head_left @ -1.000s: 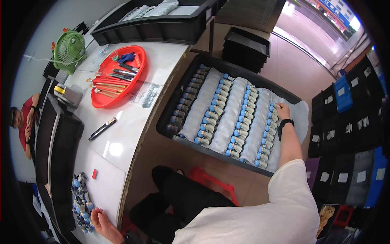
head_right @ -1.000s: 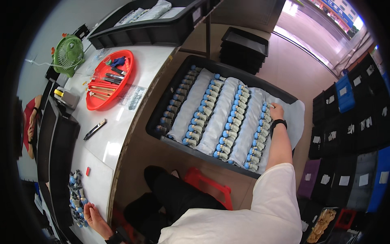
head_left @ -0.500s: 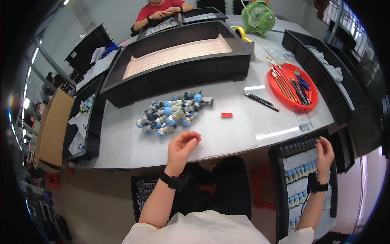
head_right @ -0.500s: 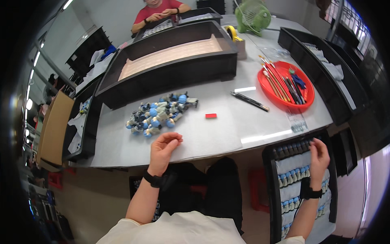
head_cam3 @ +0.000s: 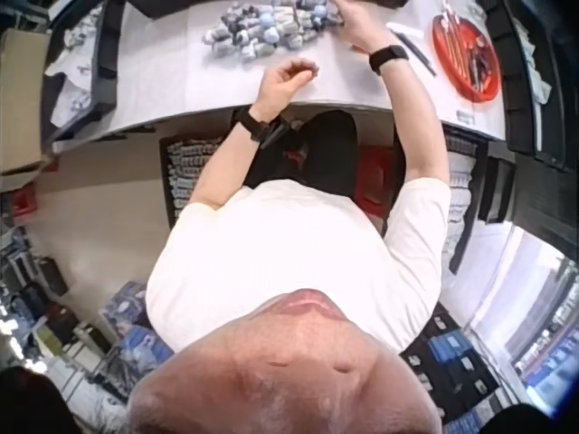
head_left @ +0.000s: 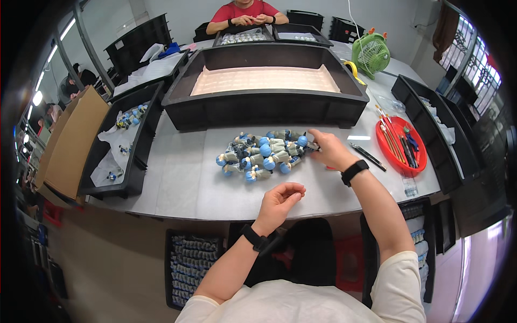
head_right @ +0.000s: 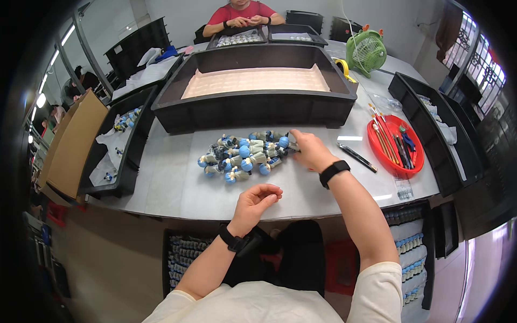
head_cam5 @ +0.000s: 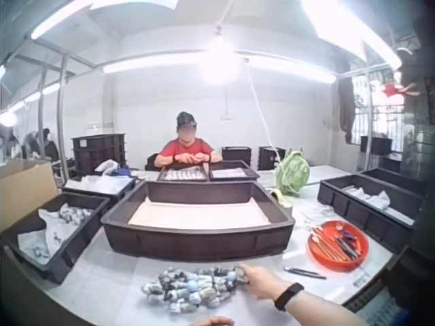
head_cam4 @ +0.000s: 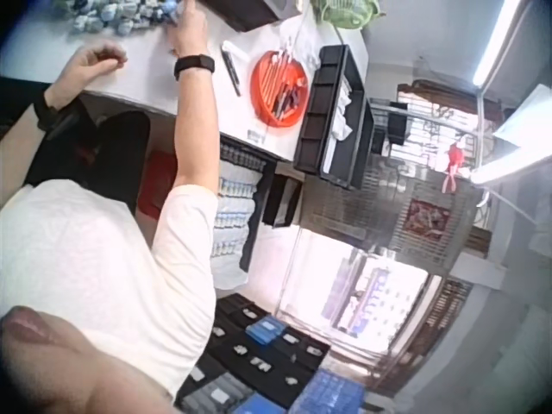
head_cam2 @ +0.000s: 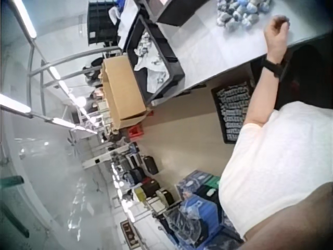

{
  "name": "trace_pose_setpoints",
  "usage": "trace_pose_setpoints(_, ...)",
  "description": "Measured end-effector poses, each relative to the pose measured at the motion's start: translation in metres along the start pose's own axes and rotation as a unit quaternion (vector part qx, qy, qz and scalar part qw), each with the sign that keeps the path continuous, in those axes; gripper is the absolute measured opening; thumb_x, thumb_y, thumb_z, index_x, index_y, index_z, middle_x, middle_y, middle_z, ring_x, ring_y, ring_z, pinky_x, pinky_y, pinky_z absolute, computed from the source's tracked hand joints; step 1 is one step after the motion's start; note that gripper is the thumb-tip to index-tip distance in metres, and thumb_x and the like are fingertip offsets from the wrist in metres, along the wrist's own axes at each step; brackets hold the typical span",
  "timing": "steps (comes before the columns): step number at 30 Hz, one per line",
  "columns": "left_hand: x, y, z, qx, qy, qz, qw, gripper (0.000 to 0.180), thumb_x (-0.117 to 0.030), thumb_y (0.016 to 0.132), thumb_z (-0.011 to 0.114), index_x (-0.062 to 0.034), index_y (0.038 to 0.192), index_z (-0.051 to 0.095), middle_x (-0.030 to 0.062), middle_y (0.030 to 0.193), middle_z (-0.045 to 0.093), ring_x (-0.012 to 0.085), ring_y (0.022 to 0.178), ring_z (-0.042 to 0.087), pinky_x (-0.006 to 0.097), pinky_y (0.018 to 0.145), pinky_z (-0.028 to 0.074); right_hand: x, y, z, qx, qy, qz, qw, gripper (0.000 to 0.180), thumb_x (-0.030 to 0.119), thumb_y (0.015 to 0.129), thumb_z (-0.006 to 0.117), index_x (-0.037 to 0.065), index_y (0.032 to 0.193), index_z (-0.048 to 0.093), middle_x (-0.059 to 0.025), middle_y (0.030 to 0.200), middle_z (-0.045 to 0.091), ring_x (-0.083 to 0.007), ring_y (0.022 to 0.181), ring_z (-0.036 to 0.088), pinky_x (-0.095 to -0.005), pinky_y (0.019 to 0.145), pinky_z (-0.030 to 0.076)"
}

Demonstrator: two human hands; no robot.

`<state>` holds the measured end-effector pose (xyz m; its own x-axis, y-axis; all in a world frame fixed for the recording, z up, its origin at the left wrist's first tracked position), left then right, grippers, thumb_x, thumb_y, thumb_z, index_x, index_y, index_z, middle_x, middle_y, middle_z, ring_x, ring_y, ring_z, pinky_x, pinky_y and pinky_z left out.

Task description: Assembling and organizing small plastic toy figurines on a factory workbench.

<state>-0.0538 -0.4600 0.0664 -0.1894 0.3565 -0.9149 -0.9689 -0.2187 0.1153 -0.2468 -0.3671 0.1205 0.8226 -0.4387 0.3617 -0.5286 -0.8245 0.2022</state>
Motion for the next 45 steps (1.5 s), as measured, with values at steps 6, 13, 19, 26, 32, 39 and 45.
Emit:
trace_pose_setpoints(6,-0.003,0.001,-0.003,-0.014,-0.019,-0.002,1.000,0.027,-0.006,0.087,0.049,0.0011,0.112,0.048,0.0081,0.108,0.054,0.0142,0.092,0.055,0.025,0.081,0.045,0.022,-0.050,-0.020,-0.020,0.416,0.187,0.890,0.035,0.008,0.078,0.057,-0.006,0.109,0.049,-0.0134,0.085,0.061,-0.0153,0.072,0.060,-0.0243,0.062,0.049)
trace_pose_setpoints(13,-0.006,0.008,-0.002,-0.050,-0.061,-0.009,0.997,0.037,-0.019,0.090,0.048,-0.0011,0.122,0.043,0.0050,0.101,0.054,0.0076,0.077,0.052,0.019,0.065,0.042,0.055,-0.091,0.002,0.099,0.709,0.244,0.654,0.026,0.009,0.085,0.042,-0.008,0.103,0.052,-0.0131,0.085,0.060,-0.0179,0.070,0.060,-0.0237,0.062,0.049)
trace_pose_setpoints(19,0.001,0.004,-0.005,-0.061,-0.070,-0.006,0.996,0.033,-0.018,0.090,0.047,-0.0015,0.119,0.048,-0.0011,0.083,0.055,0.0041,0.071,0.049,0.018,0.060,0.039,0.061,-0.088,0.013,0.146,0.719,0.212,0.645,0.030,0.016,0.089,0.047,-0.005,0.109,0.049,-0.0121,0.092,0.058,-0.0190,0.071,0.061,-0.0244,0.063,0.050)
trace_pose_setpoints(26,-0.010,0.001,0.000,-0.062,-0.122,-0.021,0.990,0.032,-0.014,0.089,0.050,-0.0012,0.118,0.049,-0.0004,0.087,0.056,0.0042,0.073,0.049,0.018,0.062,0.039,0.054,-0.101,0.045,-0.087,0.629,0.091,0.767,0.047,-0.001,0.072,0.068,-0.002,0.114,0.047,-0.0090,0.106,0.054,-0.0138,0.096,0.052,-0.0249,0.077,0.047)
trace_pose_setpoints(32,-0.002,0.001,0.000,-0.045,0.012,0.038,0.998,0.030,-0.012,0.089,0.050,-0.0001,0.116,0.049,0.0055,0.104,0.057,0.0094,0.090,0.054,0.023,0.078,0.044,0.055,-0.106,0.047,-0.146,0.641,0.076,0.750,0.055,-0.006,0.067,0.069,0.000,0.116,0.046,-0.0094,0.110,0.050,-0.0143,0.097,0.051,-0.0260,0.081,0.046)
trace_pose_setpoints(39,-0.003,0.004,-0.003,-0.102,-0.085,-0.005,0.991,0.027,-0.014,0.091,0.045,0.0016,0.112,0.051,0.0067,0.100,0.057,0.0109,0.087,0.056,0.026,0.077,0.050,0.061,-0.106,0.043,-0.131,0.652,0.074,0.743,0.050,-0.007,0.072,0.063,0.001,0.117,0.045,-0.0106,0.110,0.051,-0.0160,0.096,0.053,-0.0263,0.080,0.046)
trace_pose_setpoints(45,-0.003,0.004,0.001,-0.108,-0.043,-0.008,0.993,0.024,-0.009,0.089,0.048,-0.0005,0.111,0.052,0.0058,0.102,0.058,0.0100,0.089,0.055,0.024,0.077,0.046,0.057,-0.108,0.046,-0.156,0.709,0.097,0.681,0.028,0.019,0.092,0.043,-0.002,0.111,0.050,-0.0085,0.090,0.057,-0.0114,0.077,0.055,-0.0229,0.067,0.045)
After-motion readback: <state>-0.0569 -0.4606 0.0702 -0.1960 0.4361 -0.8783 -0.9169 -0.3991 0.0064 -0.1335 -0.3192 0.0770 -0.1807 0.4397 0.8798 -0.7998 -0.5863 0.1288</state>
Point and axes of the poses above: each hand's wrist, its own y-axis towards the middle knuckle, its own z-axis out of the palm, x = y × z, the point moved 1 cm from there along y, towards the middle knuckle
